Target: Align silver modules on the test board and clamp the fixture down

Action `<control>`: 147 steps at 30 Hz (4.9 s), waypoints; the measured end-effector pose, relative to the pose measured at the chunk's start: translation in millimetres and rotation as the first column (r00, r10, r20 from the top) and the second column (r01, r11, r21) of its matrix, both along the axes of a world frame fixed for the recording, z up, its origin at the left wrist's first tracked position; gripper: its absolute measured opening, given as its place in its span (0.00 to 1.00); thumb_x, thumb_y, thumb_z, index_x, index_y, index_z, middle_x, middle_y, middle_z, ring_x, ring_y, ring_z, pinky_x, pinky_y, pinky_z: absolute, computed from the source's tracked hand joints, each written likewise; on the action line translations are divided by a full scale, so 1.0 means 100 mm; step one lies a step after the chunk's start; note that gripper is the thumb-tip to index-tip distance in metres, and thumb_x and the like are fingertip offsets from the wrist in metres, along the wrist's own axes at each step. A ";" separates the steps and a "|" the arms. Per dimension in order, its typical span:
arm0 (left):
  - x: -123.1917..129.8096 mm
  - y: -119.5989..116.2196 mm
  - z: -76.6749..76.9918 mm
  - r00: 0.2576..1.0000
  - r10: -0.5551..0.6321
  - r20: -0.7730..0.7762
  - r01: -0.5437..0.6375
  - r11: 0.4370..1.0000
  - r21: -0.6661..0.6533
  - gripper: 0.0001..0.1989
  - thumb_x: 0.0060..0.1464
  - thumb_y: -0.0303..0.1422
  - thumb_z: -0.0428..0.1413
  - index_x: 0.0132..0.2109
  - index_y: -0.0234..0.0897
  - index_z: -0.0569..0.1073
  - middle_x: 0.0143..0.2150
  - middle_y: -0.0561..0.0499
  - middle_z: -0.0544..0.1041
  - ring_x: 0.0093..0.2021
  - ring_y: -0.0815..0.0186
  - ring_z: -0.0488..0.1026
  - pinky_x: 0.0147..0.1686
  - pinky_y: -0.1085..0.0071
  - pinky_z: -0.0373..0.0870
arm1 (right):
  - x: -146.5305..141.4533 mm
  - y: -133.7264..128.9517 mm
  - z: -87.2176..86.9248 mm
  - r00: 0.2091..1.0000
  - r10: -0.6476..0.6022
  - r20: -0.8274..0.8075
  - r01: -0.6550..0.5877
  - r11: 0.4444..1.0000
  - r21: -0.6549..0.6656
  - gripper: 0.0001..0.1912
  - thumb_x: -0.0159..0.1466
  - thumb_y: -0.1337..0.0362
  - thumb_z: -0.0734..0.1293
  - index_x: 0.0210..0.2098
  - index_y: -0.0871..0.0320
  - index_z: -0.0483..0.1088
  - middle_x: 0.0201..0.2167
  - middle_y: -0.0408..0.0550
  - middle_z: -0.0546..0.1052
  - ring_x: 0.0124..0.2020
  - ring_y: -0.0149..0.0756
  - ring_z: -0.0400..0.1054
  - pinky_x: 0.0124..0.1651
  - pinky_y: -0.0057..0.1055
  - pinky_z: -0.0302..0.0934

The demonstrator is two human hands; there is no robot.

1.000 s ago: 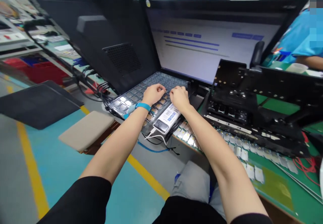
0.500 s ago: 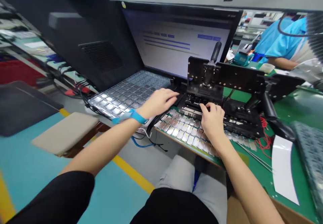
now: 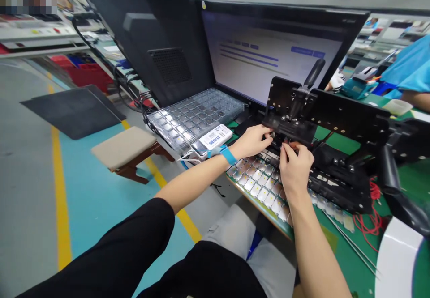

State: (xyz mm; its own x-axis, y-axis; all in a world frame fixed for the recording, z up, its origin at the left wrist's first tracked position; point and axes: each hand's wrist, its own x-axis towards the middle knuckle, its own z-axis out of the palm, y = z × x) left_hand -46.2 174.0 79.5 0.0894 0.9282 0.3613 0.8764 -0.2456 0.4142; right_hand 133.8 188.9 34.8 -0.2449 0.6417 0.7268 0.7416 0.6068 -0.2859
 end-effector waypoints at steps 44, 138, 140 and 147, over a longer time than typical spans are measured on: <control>-2.92 0.23 -0.24 0.769 0.639 -0.034 -0.639 0.765 -0.083 0.15 0.55 0.36 0.52 0.46 0.43 0.78 0.32 0.55 0.80 0.38 0.60 0.77 0.41 0.66 0.71 | -1.97 -0.27 0.47 0.715 0.617 0.329 -0.558 0.787 -0.263 0.16 0.67 0.69 0.62 0.52 0.61 0.72 0.62 0.60 0.66 0.64 0.51 0.55 0.64 0.50 0.58; 0.05 0.15 -0.21 0.958 -0.279 -0.062 0.283 0.956 0.082 0.14 0.66 0.39 0.51 0.49 0.49 0.81 0.56 0.57 0.79 0.53 0.59 0.76 0.50 0.60 0.66 | 0.43 0.11 0.32 0.960 0.196 0.199 -0.126 0.940 -0.317 0.12 0.67 0.67 0.64 0.43 0.58 0.81 0.49 0.52 0.81 0.53 0.46 0.75 0.59 0.45 0.69; 0.06 0.14 -0.24 0.958 -0.276 -0.077 0.282 0.955 0.090 0.15 0.67 0.40 0.50 0.49 0.48 0.81 0.56 0.55 0.79 0.53 0.58 0.76 0.49 0.60 0.65 | 0.43 0.09 0.33 0.954 0.204 0.219 -0.125 0.936 -0.330 0.13 0.67 0.67 0.64 0.44 0.59 0.81 0.50 0.53 0.80 0.55 0.47 0.74 0.61 0.45 0.68; 0.09 0.13 -0.21 0.965 -0.254 -0.067 0.259 0.962 0.080 0.13 0.66 0.39 0.51 0.47 0.48 0.80 0.55 0.56 0.80 0.53 0.57 0.76 0.50 0.59 0.64 | 0.40 0.08 0.34 0.962 0.189 0.198 -0.115 0.935 -0.334 0.12 0.67 0.68 0.63 0.41 0.58 0.79 0.47 0.52 0.81 0.52 0.46 0.75 0.59 0.45 0.69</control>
